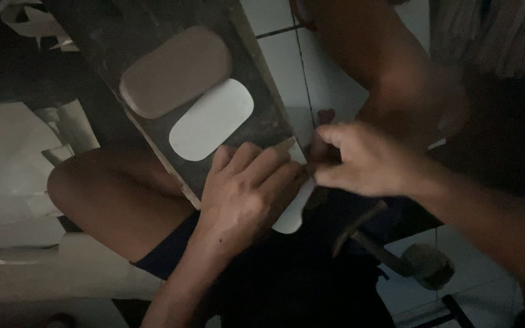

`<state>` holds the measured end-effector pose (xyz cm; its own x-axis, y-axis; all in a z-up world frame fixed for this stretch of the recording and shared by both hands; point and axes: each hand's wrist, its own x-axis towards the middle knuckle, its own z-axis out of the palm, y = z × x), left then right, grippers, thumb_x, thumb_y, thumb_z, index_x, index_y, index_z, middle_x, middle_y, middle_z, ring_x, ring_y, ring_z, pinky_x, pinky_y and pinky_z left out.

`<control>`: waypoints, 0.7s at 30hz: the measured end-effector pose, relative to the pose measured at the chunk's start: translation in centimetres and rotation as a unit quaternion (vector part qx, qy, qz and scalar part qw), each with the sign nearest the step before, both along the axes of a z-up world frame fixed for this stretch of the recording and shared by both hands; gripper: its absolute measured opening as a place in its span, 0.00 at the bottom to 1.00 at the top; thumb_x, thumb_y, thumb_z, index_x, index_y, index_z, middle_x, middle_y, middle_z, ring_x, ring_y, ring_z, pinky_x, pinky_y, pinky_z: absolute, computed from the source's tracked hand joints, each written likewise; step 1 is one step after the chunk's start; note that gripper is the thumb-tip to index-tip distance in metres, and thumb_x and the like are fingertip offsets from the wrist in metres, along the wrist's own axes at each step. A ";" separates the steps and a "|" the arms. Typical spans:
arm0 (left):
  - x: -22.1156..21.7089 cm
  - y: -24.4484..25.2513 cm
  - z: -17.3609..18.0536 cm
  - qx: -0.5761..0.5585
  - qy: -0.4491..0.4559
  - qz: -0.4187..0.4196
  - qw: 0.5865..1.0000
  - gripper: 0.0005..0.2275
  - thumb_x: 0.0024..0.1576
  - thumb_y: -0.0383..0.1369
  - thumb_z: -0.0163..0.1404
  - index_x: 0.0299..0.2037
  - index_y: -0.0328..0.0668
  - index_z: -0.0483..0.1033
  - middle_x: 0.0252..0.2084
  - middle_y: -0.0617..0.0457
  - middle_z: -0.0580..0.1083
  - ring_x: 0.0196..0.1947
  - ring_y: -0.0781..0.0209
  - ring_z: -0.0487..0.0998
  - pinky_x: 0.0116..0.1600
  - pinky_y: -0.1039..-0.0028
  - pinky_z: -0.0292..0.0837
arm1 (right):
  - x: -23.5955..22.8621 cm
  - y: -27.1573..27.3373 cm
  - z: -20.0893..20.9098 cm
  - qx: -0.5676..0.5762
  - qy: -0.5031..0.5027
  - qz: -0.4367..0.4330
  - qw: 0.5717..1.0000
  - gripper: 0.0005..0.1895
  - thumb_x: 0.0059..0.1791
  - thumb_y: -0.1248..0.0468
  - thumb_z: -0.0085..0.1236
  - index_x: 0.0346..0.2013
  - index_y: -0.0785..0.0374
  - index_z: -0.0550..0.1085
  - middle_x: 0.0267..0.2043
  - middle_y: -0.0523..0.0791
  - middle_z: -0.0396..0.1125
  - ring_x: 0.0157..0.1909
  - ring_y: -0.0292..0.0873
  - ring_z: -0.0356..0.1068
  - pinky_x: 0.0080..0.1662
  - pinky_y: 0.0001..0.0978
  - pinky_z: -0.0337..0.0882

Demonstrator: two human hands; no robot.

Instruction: The person sits on the floor and uses a hammer to repeatedly tap and shape a small white sole piece on a wooden board. They adjust the piece's position and continue hammering to refine its edges.

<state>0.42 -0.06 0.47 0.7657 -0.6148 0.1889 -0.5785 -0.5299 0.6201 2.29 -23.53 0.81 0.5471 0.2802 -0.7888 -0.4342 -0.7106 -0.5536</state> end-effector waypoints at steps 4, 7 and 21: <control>0.1 -0.4 0.1 -0.010 0.008 0.012 1.000 0.09 0.57 0.36 0.62 0.38 0.41 0.81 0.41 0.54 0.76 0.37 0.61 0.72 0.41 0.67 0.62 | -0.2 -0.2 0.1 -0.014 0.004 -0.010 1.000 0.10 0.44 0.61 0.63 0.35 0.63 0.77 0.31 0.45 0.76 0.33 0.38 0.76 0.37 0.32 0.75; 0.0 -0.4 0.2 -0.009 0.001 0.011 1.000 0.08 0.57 0.36 0.63 0.38 0.41 0.82 0.38 0.54 0.75 0.36 0.61 0.72 0.40 0.68 0.61 | 0.2 -1.2 -1.1 0.060 0.062 -0.063 0.994 0.08 0.44 0.62 0.63 0.33 0.63 0.79 0.32 0.43 0.77 0.35 0.36 0.77 0.40 0.30 0.77; 0.2 -0.3 0.1 0.014 -0.009 -0.008 1.000 0.09 0.54 0.34 0.62 0.44 0.44 0.83 0.41 0.56 0.76 0.37 0.61 0.72 0.41 0.68 0.61 | 0.3 -0.7 -0.5 0.000 0.011 0.030 0.999 0.09 0.44 0.61 0.62 0.33 0.63 0.76 0.28 0.44 0.73 0.31 0.38 0.73 0.35 0.32 0.74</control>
